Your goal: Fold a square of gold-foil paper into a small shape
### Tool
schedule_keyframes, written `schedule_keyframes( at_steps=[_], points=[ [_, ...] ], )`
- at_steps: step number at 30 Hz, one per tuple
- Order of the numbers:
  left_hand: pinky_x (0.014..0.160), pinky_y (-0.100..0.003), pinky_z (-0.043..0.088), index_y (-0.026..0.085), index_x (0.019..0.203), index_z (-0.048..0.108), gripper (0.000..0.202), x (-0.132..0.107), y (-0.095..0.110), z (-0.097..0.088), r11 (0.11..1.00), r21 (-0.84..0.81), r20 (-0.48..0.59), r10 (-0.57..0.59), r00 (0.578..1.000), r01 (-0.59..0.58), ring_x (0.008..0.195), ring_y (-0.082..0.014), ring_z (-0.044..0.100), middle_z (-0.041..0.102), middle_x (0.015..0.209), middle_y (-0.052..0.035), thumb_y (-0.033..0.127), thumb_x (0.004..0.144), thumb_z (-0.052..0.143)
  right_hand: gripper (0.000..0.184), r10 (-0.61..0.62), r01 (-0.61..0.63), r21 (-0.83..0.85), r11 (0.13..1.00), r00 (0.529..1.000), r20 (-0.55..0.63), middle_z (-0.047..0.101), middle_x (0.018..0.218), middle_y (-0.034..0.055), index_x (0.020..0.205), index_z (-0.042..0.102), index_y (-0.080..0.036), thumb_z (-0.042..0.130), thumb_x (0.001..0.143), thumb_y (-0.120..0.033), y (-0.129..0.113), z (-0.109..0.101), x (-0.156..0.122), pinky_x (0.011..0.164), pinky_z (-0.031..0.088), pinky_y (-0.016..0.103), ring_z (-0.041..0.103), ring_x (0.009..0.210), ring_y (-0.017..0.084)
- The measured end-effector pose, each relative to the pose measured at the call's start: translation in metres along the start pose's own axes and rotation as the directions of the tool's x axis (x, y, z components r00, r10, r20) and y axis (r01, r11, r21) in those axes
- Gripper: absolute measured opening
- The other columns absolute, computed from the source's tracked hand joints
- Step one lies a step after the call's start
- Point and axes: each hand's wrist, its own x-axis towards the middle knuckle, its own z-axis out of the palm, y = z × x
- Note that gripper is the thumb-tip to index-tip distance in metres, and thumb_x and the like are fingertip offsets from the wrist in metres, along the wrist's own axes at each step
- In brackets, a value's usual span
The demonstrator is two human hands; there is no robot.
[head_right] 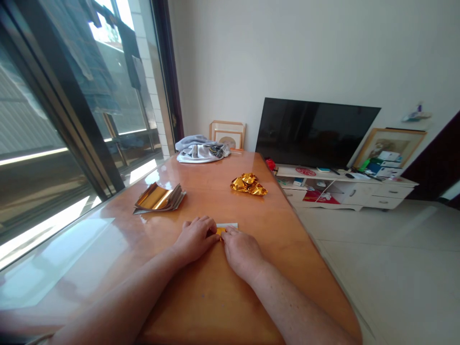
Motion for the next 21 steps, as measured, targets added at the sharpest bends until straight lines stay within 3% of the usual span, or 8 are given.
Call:
schedule_keyframes(
  at_steps=[5,21],
  points=[
    [0.085,-0.04,0.039,0.025,0.097,0.058,0.012,-0.001,-0.007,0.001,0.999,-0.031,-0.008,0.016,1.0,-0.016,0.104,-0.0255,0.057,0.065,0.107,-0.0039,0.033,0.088,0.056,0.041,-0.007,0.007,-0.004,1.0,1.0,-0.002,0.058,0.143,0.008,0.13,0.065,-0.021,0.037,0.101,-0.025,0.001,0.001,0.0,0.11,0.043,0.036,0.057,0.129,0.023],
    [0.085,-0.038,0.04,0.027,0.106,0.057,0.025,-0.003,-0.025,-0.011,0.993,-0.088,0.06,-0.071,0.996,0.076,0.106,-0.0243,0.055,0.064,0.113,-0.0028,0.023,0.081,0.055,0.04,-0.028,0.028,-0.006,1.0,0.999,-0.018,0.059,0.142,0.0107,0.129,0.066,-0.018,0.039,0.101,-0.022,0.004,0.005,-0.001,0.111,0.044,0.039,0.057,0.13,0.025]
  ],
)
